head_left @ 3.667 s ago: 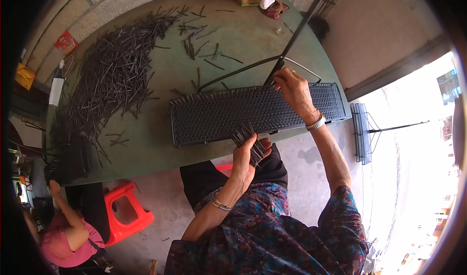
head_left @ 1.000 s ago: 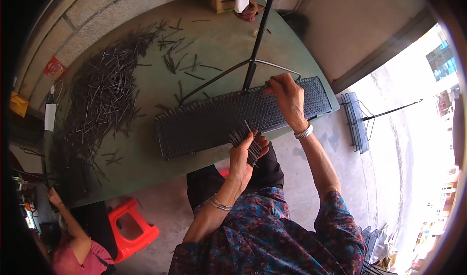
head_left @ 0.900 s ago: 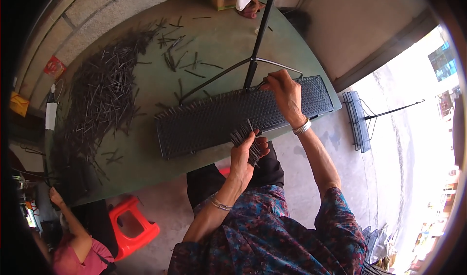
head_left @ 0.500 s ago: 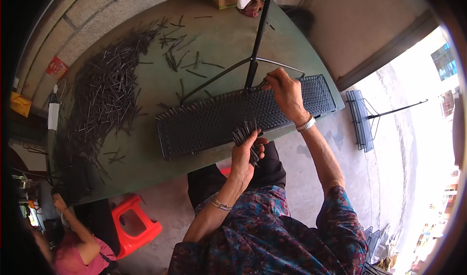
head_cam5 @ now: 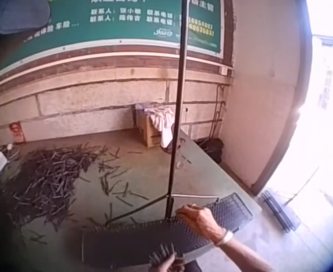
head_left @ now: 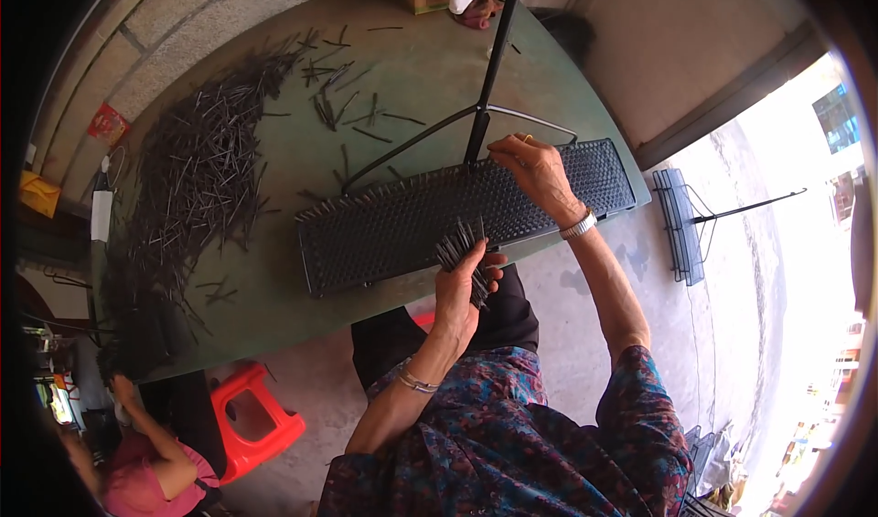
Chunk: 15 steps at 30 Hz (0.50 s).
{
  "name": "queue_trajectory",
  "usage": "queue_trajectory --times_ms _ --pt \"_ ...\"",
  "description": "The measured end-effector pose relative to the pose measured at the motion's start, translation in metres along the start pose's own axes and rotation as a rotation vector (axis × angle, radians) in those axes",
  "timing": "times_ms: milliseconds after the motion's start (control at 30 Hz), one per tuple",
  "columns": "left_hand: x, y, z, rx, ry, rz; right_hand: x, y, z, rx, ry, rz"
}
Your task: Sorting and inserting small metal rods into a perforated grid at a manual assembly workstation.
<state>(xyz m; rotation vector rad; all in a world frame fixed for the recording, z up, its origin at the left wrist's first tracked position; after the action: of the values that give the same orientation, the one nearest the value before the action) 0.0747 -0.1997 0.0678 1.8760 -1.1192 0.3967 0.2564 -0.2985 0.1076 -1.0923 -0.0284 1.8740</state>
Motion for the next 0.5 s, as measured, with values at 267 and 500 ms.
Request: queue_trajectory --times_ms 267,500 --pt "0.002 -0.002 -0.002 0.019 -0.021 -0.027 0.005 0.006 -0.003 0.148 0.148 -0.116" --pt "0.004 -0.001 -0.004 0.062 -0.043 -0.011 0.006 0.026 0.01 0.3 0.244 -0.033"
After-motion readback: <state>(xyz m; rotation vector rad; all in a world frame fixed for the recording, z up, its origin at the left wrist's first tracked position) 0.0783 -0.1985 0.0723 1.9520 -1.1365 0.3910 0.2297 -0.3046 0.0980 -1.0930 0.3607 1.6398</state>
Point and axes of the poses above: each hand's wrist, its own y-axis away from the middle knuckle, its own x-axis out of the palm, z = x × y, the point moved 1 cm from there along -y, towards the middle knuckle, and after that the axes turned 5 degrees about x, right-handed, at the moved point
